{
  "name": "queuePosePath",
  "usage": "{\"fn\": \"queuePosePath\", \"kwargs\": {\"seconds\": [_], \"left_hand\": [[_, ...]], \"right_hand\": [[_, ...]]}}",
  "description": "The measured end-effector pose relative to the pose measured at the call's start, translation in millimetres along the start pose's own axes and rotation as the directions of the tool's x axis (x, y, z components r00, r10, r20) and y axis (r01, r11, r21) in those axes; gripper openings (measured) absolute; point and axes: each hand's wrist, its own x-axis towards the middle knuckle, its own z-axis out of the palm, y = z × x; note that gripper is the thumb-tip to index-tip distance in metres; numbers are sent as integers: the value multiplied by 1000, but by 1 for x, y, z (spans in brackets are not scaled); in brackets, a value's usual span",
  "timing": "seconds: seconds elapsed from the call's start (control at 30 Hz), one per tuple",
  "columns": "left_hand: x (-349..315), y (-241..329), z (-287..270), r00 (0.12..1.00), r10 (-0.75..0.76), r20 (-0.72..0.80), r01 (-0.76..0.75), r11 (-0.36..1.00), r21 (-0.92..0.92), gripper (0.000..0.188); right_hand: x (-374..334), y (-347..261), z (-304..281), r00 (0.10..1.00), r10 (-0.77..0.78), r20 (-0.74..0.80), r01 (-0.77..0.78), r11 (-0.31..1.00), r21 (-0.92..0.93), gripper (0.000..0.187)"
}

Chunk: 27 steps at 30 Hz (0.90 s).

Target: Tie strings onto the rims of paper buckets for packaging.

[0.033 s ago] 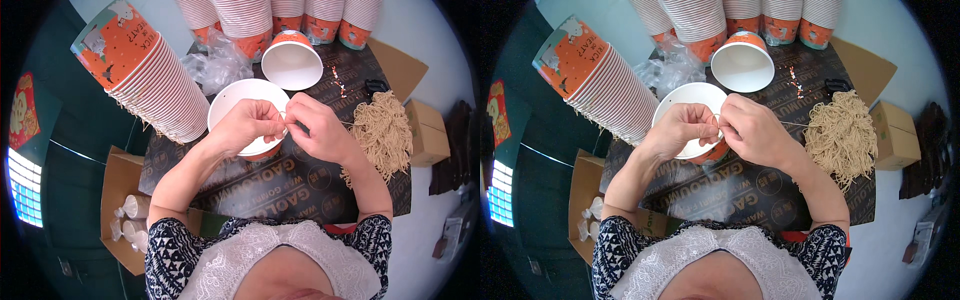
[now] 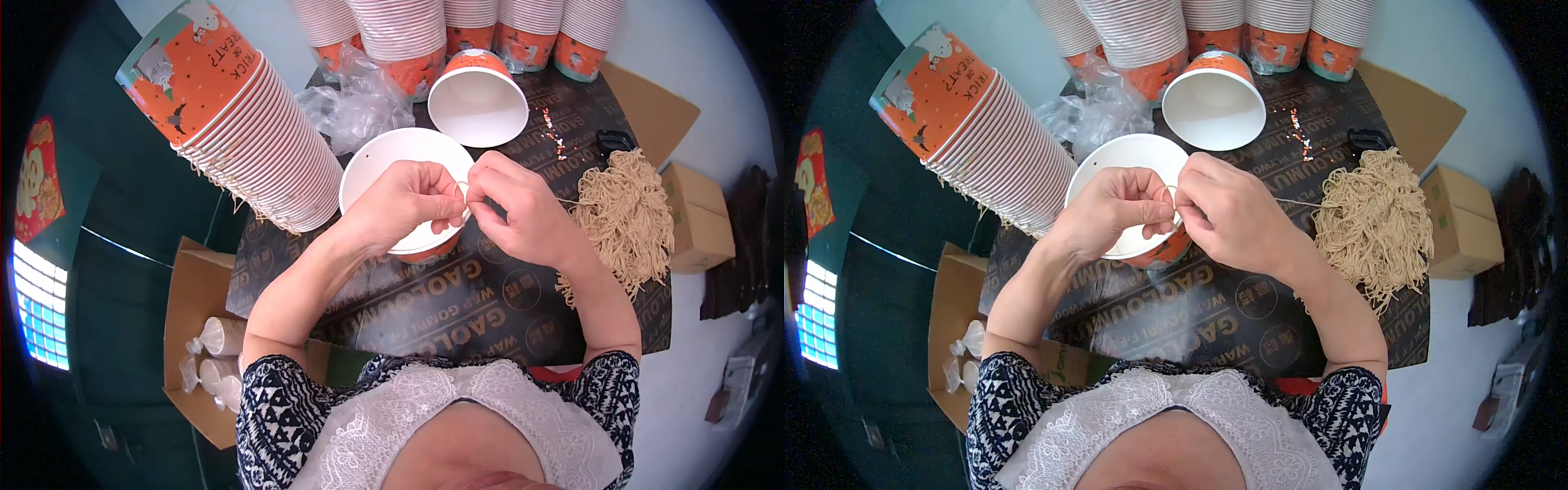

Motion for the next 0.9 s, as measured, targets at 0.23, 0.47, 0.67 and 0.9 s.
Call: {"fn": "queuePosePath", "kwargs": {"seconds": [0.23,0.47,0.67,0.9], "left_hand": [[6,-5,-5,999,36,2,-36,998,-56,6],[1,-1,-1,999,34,10,-34,999,-37,11],[-5,-5,5,991,131,-33,-122,973,197,10],[-13,-1,24,908,400,-128,-207,691,693,13]], "right_hand": [[0,-3,7,996,-89,-21,90,994,59,13],[2,11,2,995,-85,-45,86,996,4,7],[3,21,8,993,-115,-11,115,993,30,16],[3,25,11,998,-67,-16,68,991,116,17]]}}
